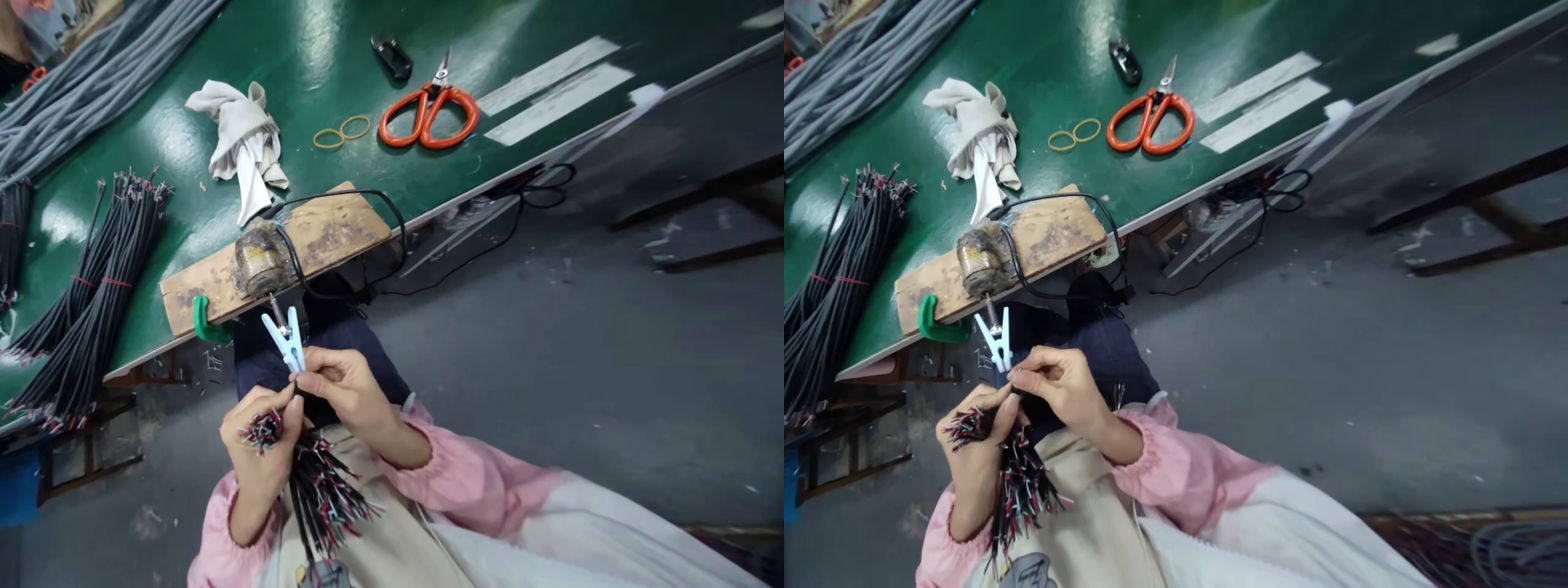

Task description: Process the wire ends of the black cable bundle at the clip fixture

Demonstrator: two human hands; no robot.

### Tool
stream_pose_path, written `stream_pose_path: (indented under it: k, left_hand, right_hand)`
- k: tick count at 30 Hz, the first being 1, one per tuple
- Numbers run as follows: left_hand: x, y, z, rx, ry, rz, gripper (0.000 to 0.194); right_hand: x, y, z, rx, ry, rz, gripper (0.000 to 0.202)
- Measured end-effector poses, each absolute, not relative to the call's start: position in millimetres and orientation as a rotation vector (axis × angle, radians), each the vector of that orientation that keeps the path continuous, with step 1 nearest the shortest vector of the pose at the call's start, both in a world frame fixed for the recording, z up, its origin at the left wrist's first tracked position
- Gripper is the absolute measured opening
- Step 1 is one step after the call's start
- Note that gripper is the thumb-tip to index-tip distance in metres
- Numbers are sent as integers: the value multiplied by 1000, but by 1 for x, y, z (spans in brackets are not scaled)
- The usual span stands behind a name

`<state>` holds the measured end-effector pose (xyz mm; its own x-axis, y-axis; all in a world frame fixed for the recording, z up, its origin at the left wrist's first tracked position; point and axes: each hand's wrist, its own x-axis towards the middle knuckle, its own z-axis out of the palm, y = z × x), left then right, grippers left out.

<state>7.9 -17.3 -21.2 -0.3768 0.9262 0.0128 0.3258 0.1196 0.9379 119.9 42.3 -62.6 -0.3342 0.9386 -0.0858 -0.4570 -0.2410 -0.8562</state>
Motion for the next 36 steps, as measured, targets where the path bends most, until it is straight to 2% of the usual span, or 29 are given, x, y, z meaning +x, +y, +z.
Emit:
stream_pose_path:
  k: [3, 5, 7, 10, 12, 14, 16, 21, 27, 30, 36]
  left_hand:
    - [6, -19, -22, 1165, 1773, 1250, 7]
    - [4, -17, -22, 1114, 1769, 1240, 5]
    - [3, -15, -22, 1066, 1757, 1227, 3]
    - [2, -13, -22, 1020, 1752, 1197, 3]
    - [1, -11, -21, 1013, 1743, 1144, 7]
    - [-1, -10, -18, 1022, 1702, 1074, 14]
    - [-3, -8, -14, 1030, 1655, 1045, 18]
    - [-1, -4, 0, 1033, 1648, 1151, 11]
    - [5, -3, 13, 1000, 1634, 1274, 13]
    - [7, 1, 15, 997, 1626, 1299, 11]
    - [8, 8, 9, 974, 1644, 1266, 9]
  right_hand:
    - [116, 38, -62, -779, -884, 1820, 46]
    - [115, 36, -61, -780, -943, 1745, 40]
    - [116, 34, -60, -790, -1070, 1509, 30]
    - [120, 33, -63, -797, -1340, 919, 14]
    - [123, 35, -66, -744, -1496, 611, 17]
    - [125, 39, -68, -677, -1568, 538, 20]
    - [127, 43, -68, -627, -1548, 711, 20]
    - [128, 57, -66, -561, -1257, 1530, 36]
    - [110, 78, -57, -429, -854, 2045, 54]
    - [100, 86, -52, -322, -677, 2218, 51]
    - [98, 89, -47, -288, -570, 2264, 48]
